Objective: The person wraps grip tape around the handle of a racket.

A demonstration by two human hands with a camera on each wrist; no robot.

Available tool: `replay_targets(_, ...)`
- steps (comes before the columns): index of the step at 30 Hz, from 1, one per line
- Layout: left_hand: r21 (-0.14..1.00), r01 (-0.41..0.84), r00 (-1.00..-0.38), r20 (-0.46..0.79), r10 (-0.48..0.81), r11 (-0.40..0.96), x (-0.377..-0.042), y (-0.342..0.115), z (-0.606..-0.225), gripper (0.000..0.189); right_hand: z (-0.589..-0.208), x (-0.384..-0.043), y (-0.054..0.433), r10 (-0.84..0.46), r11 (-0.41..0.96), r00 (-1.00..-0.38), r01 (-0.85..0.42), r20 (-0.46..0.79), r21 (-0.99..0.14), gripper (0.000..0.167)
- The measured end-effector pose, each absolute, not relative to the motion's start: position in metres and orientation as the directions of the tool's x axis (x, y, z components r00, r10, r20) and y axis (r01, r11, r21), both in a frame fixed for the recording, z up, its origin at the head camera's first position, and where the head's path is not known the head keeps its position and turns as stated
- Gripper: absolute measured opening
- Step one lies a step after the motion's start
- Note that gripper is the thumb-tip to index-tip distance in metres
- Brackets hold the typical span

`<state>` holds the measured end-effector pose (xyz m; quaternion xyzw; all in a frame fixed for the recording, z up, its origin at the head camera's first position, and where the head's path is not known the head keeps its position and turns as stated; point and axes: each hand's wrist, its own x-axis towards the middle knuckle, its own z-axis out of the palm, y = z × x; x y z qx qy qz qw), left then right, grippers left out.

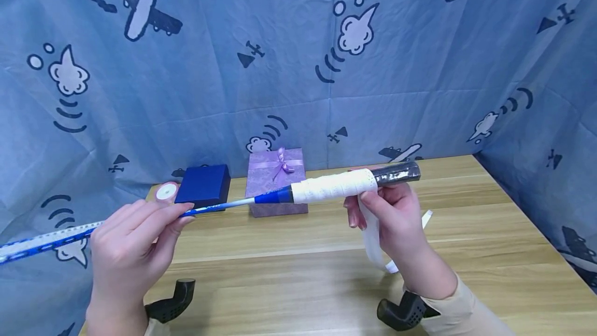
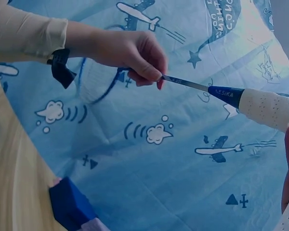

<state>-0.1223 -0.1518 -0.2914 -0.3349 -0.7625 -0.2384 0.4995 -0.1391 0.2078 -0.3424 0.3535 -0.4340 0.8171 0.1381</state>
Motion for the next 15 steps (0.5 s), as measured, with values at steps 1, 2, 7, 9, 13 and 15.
replay_targets(1, 0.029, 0.749, -0.277, 0.921, 0.274, 0.662, -0.1224, -0.1516, -0.2917, 0.042, -0.3431, -0.1384, 0.2075, -0.06, -0.577, -0.725, -0.536, 0.686, -0.617, 0.021)
replay_targets(2, 0.028, 0.75, -0.275, 0.922, 0.273, 0.661, -0.1226, -0.1511, -0.2921, 0.042, -0.3438, -0.1378, 0.2071, -0.037, -0.562, -0.739, -0.541, 0.673, -0.625, 0.016)
replay_targets(7, 0.009, 0.725, -0.269, 0.924, 0.271, 0.689, -0.1225, -0.1475, -0.2931, 0.045, -0.3457, -0.1366, 0.2052, 0.054, -0.501, -0.791, -0.55, 0.61, -0.668, 0.004)
replay_targets(9, 0.003, 0.717, -0.269, 0.924, 0.272, 0.697, -0.1221, -0.1467, -0.2926, 0.046, -0.3453, -0.1368, 0.2048, 0.064, -0.495, -0.794, -0.551, 0.604, -0.672, 0.007)
replay_targets(13, 0.002, 0.741, -0.253, 0.927, 0.276, 0.672, -0.122, -0.1464, -0.2914, 0.044, -0.3431, -0.1369, 0.2058, 0.042, -0.505, -0.791, -0.544, 0.611, -0.67, 0.009)
replay_targets(15, 0.002, 0.764, -0.243, 0.927, 0.285, 0.645, -0.123, -0.1467, -0.2914, 0.042, -0.3417, -0.1374, 0.2072, 0.017, -0.517, -0.787, -0.535, 0.617, -0.668, 0.018)
